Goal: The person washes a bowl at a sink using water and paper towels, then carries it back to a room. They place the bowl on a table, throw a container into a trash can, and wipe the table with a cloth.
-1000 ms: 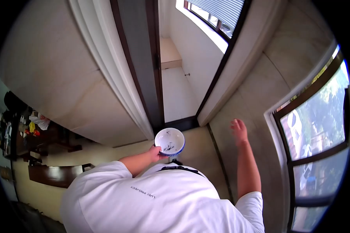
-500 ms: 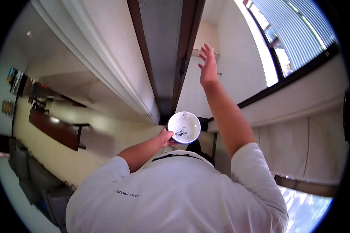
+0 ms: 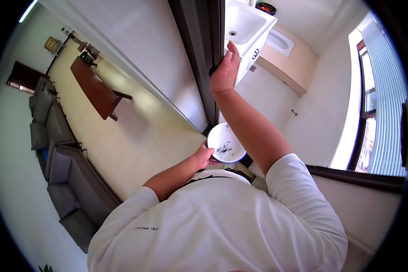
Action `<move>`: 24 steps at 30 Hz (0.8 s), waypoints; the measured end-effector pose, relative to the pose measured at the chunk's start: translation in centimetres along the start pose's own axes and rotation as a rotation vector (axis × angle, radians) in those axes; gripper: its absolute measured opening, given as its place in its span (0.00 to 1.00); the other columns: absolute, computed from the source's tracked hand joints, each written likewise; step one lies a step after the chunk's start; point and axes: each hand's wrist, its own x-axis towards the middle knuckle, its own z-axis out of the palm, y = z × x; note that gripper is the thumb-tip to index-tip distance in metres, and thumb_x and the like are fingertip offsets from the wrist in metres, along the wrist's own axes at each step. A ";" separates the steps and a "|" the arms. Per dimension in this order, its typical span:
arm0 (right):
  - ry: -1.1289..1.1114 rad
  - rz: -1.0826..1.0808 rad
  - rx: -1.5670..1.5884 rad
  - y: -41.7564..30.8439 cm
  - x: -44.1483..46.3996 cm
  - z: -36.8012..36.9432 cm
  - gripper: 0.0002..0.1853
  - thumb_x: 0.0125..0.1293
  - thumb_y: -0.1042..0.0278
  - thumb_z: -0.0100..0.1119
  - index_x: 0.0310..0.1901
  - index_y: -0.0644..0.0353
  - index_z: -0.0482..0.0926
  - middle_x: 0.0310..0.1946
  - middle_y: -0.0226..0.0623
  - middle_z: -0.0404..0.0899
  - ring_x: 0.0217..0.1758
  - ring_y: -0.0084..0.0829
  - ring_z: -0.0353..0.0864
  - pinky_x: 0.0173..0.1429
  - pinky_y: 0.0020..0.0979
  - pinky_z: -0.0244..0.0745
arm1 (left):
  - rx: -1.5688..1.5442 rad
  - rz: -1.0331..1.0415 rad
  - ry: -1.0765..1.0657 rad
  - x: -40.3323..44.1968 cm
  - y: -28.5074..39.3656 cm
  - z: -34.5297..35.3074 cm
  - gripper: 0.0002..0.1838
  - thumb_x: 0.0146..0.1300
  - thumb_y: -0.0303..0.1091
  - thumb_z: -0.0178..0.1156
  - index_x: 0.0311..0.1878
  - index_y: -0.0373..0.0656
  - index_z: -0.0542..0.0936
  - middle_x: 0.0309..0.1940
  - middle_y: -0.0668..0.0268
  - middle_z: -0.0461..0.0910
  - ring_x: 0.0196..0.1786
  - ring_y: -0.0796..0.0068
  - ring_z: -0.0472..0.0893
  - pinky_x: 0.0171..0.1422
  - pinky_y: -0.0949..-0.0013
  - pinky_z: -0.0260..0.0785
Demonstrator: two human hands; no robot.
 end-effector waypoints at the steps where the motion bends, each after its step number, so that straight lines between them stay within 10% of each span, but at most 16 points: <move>1: 0.016 -0.035 0.042 1.2 0.3 0.9 0.30 0.80 0.52 0.39 0.71 0.68 0.69 0.68 0.57 0.72 0.73 0.52 0.69 0.78 0.44 0.61 | -0.009 0.006 -0.002 0.3 -0.1 0.0 0.40 0.64 0.20 0.47 0.80 0.58 0.53 0.69 0.52 0.71 0.63 0.45 0.83 0.53 0.38 0.87; 14: 0.125 0.007 -0.108 -0.6 0.6 4.1 0.27 0.73 0.54 0.43 0.64 0.66 0.75 0.62 0.52 0.76 0.67 0.54 0.72 0.73 0.48 0.64 | -0.031 0.019 0.025 2.1 1.6 2.1 0.42 0.65 0.18 0.46 0.81 0.60 0.50 0.71 0.52 0.70 0.60 0.42 0.84 0.53 0.37 0.86; 24: -0.231 0.107 0.042 2.7 -0.3 -4.6 0.27 0.83 0.56 0.39 0.73 0.66 0.66 0.69 0.52 0.70 0.74 0.46 0.69 0.79 0.39 0.60 | 0.166 -0.022 -0.059 9.2 6.8 5.0 0.33 0.70 0.23 0.49 0.76 0.58 0.58 0.65 0.51 0.75 0.55 0.45 0.87 0.41 0.42 0.89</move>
